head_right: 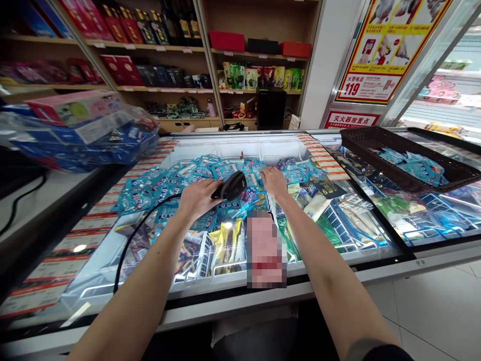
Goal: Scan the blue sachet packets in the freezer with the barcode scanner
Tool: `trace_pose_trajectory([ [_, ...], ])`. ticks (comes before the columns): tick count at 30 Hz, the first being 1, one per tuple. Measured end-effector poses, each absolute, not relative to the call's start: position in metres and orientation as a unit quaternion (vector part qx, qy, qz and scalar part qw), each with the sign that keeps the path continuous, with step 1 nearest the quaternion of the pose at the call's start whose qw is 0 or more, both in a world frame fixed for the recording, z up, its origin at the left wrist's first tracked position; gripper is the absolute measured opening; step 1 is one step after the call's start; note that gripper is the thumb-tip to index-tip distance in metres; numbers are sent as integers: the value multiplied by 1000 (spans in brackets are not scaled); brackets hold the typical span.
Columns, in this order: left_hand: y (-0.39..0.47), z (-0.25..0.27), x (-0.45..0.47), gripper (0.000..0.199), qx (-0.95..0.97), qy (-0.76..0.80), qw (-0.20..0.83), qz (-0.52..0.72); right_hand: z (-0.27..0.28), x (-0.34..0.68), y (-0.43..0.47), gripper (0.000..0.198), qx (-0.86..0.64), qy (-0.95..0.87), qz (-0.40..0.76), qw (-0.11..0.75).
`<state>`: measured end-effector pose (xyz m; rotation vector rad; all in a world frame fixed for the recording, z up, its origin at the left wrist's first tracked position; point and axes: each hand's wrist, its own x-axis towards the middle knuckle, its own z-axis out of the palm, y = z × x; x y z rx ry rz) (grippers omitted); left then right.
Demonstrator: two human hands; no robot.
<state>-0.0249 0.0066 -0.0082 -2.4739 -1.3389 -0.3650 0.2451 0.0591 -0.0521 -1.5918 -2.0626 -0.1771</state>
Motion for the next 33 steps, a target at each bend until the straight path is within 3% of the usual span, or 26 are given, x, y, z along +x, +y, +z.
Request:
trace_pose_trajectory([
  [4,7,-11,-27,35,-866,-456,161,-124,-52,245,58,40,-588,-751,-103,284],
  [11,10,-17,-30,33,-867,-446,165,-149,-57,246,65,37,-613,-750,-78,237],
  [19,10,-15,-31,34,-867,-449,171,-134,-56,243,60,46,-672,-671,-143,278],
  [25,9,-15,-31,34,-868,-447,170,-132,-61,241,68,54,-709,-669,-90,204],
  [33,10,-15,-31,32,-866,-451,164,-138,-60,243,70,60,-716,-661,-91,203],
])
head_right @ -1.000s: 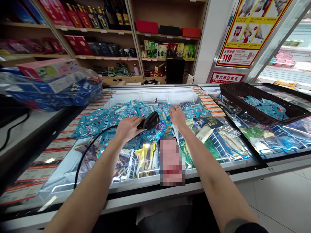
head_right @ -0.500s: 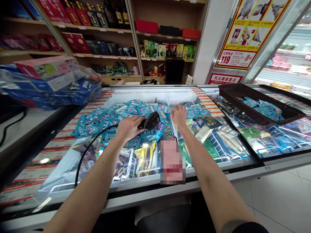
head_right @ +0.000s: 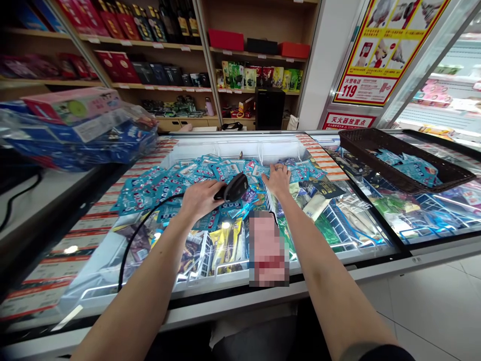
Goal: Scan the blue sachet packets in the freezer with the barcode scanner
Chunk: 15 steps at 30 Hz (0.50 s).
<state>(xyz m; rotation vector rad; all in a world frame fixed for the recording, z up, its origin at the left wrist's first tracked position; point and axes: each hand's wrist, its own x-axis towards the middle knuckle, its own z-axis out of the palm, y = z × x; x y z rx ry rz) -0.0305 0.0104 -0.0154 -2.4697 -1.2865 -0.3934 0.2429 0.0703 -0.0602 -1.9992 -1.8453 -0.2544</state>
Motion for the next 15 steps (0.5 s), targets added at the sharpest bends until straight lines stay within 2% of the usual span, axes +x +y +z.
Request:
trace_pose_trajectory([
  [7,9,-14,-30,33,-868,-453,153,-136,-63,246,74,63,-698,-680,-65,215],
  [10,9,-14,-30,34,-868,-452,157,-134,-62,250,74,64,-672,-683,-79,275],
  [15,9,-14,-29,34,-868,-447,166,-134,-58,256,67,49,-569,-707,-44,418],
])
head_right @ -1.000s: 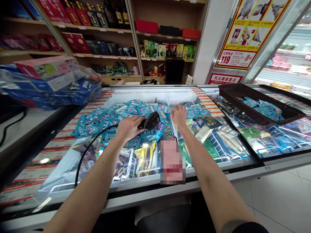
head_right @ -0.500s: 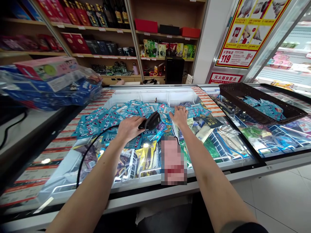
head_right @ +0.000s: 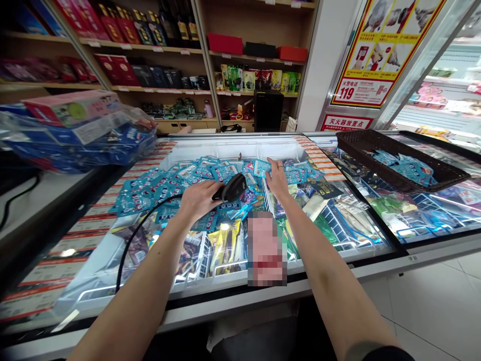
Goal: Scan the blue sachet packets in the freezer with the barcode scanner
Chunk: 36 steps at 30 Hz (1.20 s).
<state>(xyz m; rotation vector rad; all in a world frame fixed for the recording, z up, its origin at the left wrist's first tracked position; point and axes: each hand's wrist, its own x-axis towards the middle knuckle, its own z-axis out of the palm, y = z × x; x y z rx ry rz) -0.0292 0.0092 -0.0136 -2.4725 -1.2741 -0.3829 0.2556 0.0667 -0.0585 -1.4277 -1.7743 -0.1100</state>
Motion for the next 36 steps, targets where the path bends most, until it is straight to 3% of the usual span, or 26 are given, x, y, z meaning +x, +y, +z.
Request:
trace_pose_trajectory([
  [4,9,-13,-27,33,-864,-451,170,-144,-51,257,53,41,-554,-685,-18,472],
  [14,7,-9,-24,37,-880,-426,153,-145,-48,267,27,45,-608,-620,57,493],
  [36,7,-12,-22,39,-878,-439,152,-118,-68,273,45,43,-539,-598,183,564],
])
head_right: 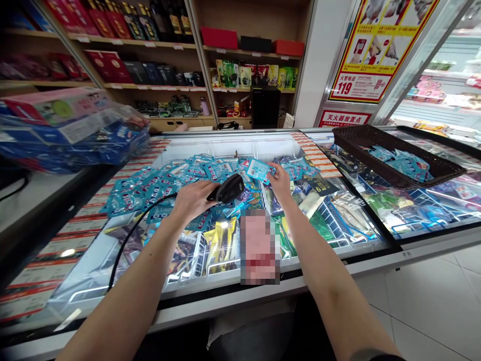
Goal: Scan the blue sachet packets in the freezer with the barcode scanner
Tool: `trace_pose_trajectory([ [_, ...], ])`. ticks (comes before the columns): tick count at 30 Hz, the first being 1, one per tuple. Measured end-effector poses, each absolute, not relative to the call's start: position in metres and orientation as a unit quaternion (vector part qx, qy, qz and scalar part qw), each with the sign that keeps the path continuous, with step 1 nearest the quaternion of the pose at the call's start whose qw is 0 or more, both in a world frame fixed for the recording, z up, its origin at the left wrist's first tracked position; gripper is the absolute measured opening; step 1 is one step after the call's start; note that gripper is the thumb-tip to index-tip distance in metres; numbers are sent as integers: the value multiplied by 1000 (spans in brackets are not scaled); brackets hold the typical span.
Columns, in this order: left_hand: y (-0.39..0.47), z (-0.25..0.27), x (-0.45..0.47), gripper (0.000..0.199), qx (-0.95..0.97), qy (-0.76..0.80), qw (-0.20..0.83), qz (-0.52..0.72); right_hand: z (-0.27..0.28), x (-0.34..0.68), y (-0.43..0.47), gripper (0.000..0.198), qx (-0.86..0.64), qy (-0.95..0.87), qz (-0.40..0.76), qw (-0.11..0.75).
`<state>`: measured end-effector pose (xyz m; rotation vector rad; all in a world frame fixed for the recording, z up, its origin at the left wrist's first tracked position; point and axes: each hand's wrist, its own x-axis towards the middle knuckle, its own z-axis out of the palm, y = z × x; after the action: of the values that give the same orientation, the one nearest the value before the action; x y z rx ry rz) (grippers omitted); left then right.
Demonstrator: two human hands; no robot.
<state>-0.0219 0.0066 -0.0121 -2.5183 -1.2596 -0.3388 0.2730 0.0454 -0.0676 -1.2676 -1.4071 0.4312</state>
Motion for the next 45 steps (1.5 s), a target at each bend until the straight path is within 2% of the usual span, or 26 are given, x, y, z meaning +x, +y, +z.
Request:
trace_pose_trajectory([
  [13,4,-9,-19,38,-881,-431,154,-121,-70,274,47,45,-539,-623,168,541],
  [19,2,-8,-20,39,-877,-435,149,-139,-60,275,35,44,-623,-584,59,517],
  [23,1,-9,-26,51,-864,-450,152,-170,-56,277,27,36,-682,-563,-26,466],
  [28,2,-7,-31,45,-861,-450,162,-175,-50,271,19,36,-736,-549,-97,384],
  [35,1,8,-21,41,-870,-424,179,-178,-52,263,20,31,-669,-681,-75,287],
  [41,-1,13,-22,39,-842,-458,190,-213,-65,269,30,31,-704,-643,-100,284],
  [45,1,7,-29,33,-802,-503,207,-248,-64,266,31,32,-658,-684,-109,295],
])
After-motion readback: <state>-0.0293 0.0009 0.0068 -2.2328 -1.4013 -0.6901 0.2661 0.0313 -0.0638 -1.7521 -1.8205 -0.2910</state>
